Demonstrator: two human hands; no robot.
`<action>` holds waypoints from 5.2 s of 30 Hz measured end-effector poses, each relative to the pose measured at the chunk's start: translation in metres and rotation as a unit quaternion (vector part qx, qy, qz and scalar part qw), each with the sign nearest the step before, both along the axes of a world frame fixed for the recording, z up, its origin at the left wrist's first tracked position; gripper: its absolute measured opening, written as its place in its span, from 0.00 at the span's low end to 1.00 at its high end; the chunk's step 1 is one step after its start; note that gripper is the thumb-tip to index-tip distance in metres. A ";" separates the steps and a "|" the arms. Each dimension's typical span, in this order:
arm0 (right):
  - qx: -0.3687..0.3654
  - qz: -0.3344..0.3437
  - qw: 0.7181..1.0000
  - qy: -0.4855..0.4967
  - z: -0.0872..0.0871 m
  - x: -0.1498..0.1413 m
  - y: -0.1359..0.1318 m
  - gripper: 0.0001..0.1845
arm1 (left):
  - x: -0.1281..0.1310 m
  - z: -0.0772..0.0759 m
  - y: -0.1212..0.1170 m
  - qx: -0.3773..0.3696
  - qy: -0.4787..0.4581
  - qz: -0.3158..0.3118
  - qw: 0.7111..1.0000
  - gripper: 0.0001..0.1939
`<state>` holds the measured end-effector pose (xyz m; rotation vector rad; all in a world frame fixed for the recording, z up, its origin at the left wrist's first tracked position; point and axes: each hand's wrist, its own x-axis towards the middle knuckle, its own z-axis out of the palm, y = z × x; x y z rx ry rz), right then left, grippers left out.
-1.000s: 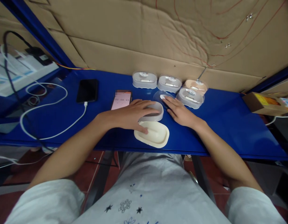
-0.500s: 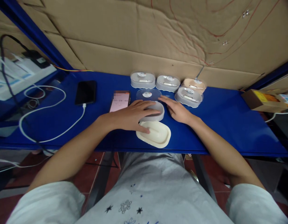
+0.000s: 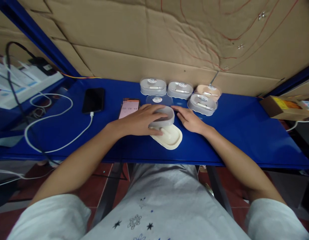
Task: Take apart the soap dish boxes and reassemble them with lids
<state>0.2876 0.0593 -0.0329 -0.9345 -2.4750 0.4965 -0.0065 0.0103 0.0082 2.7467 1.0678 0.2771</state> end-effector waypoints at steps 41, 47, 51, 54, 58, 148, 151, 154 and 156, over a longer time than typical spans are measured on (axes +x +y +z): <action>0.011 0.228 0.974 -0.001 0.031 -0.019 -0.078 0.16 | -0.003 -0.010 0.008 0.009 0.008 0.041 0.999 0.35; 0.059 0.088 0.991 0.082 0.058 0.001 -0.059 0.15 | 0.001 -0.007 0.003 0.029 0.013 0.038 0.999 0.32; 0.114 -0.014 0.989 0.091 0.064 0.014 -0.048 0.16 | 0.007 -0.011 0.002 0.054 0.014 0.038 0.998 0.30; 0.138 0.012 0.989 0.054 0.060 0.010 -0.053 0.17 | 0.011 -0.015 0.001 0.056 0.014 0.041 0.998 0.29; 0.125 0.075 0.989 -0.015 0.057 -0.001 -0.065 0.17 | 0.012 -0.015 0.000 0.041 -0.010 0.033 0.999 0.28; -0.110 0.052 0.979 0.166 0.069 0.024 -0.042 0.46 | 0.030 -0.013 -0.008 -0.016 -0.396 -0.005 0.918 0.53; -0.131 0.041 0.976 0.169 0.061 0.018 -0.040 0.46 | 0.040 -0.027 -0.006 -0.028 -0.421 0.032 0.906 0.45; -0.039 -0.003 0.984 0.173 0.042 0.004 -0.039 0.45 | 0.040 -0.036 -0.001 0.043 -0.401 0.090 0.911 0.45; 0.018 -0.029 0.987 0.158 0.032 -0.003 -0.040 0.46 | 0.034 -0.033 0.001 0.101 -0.384 0.110 0.911 0.45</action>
